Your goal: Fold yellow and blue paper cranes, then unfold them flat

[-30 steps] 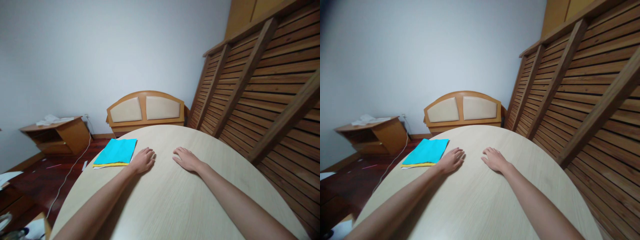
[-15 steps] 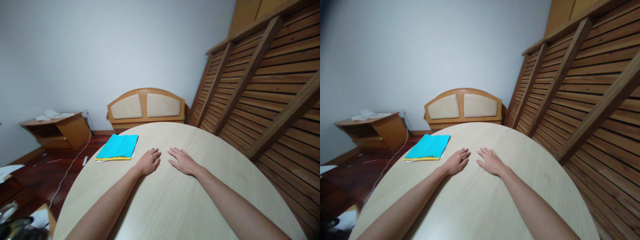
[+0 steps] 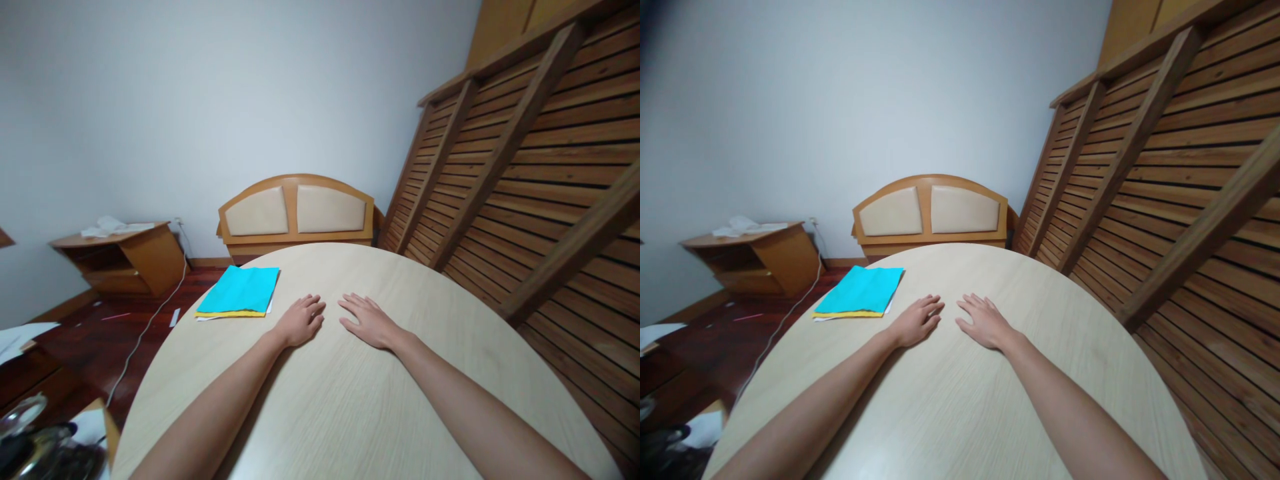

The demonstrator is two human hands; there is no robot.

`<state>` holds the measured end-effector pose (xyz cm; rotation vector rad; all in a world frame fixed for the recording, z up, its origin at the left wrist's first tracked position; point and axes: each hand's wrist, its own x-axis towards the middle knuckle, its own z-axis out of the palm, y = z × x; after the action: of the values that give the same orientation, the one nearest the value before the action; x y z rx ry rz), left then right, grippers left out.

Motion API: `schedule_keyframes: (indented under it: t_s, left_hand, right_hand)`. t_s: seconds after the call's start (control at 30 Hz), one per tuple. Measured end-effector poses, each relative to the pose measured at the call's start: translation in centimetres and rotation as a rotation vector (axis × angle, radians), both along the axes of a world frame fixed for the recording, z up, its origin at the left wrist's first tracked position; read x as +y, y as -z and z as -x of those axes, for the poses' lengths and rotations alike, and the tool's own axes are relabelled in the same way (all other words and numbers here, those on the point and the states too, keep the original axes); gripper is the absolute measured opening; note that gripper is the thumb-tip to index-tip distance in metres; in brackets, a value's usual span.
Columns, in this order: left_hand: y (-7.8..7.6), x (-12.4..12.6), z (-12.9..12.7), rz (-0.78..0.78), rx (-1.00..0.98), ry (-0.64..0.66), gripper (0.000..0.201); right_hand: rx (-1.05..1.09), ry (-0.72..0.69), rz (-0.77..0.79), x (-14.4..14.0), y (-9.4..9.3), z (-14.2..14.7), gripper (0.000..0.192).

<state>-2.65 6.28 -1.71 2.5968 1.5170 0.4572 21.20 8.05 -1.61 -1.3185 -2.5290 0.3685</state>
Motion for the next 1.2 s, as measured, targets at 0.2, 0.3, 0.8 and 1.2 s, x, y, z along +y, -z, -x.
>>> schedule_keyframes:
  t_s: [0.2, 0.3, 0.8, 1.2]
  left_hand:
    - [0.1, 0.0, 0.0, -0.004, 0.001, 0.001, 0.043]
    - [0.1, 0.1, 0.1, -0.009, 0.004, 0.003, 0.043]
    - [-1.8, 0.6, 1.9, -0.324, 0.024, -0.342, 0.037]
    - [-2.1, 1.0, 7.1, -0.253, 0.16, -0.81, 0.049]
  right_hand:
    - [-0.003, 0.006, -0.009, 0.2, 0.2, 0.1, 0.062]
    - [0.0, 0.008, -0.018, 0.2, 0.2, 0.1, 0.063]
    - [0.005, 0.004, -0.006, 0.1, 0.1, 0.0, 0.063]
    - [-0.006, 0.001, -0.003, 0.0, 0.1, -0.1, 0.063]
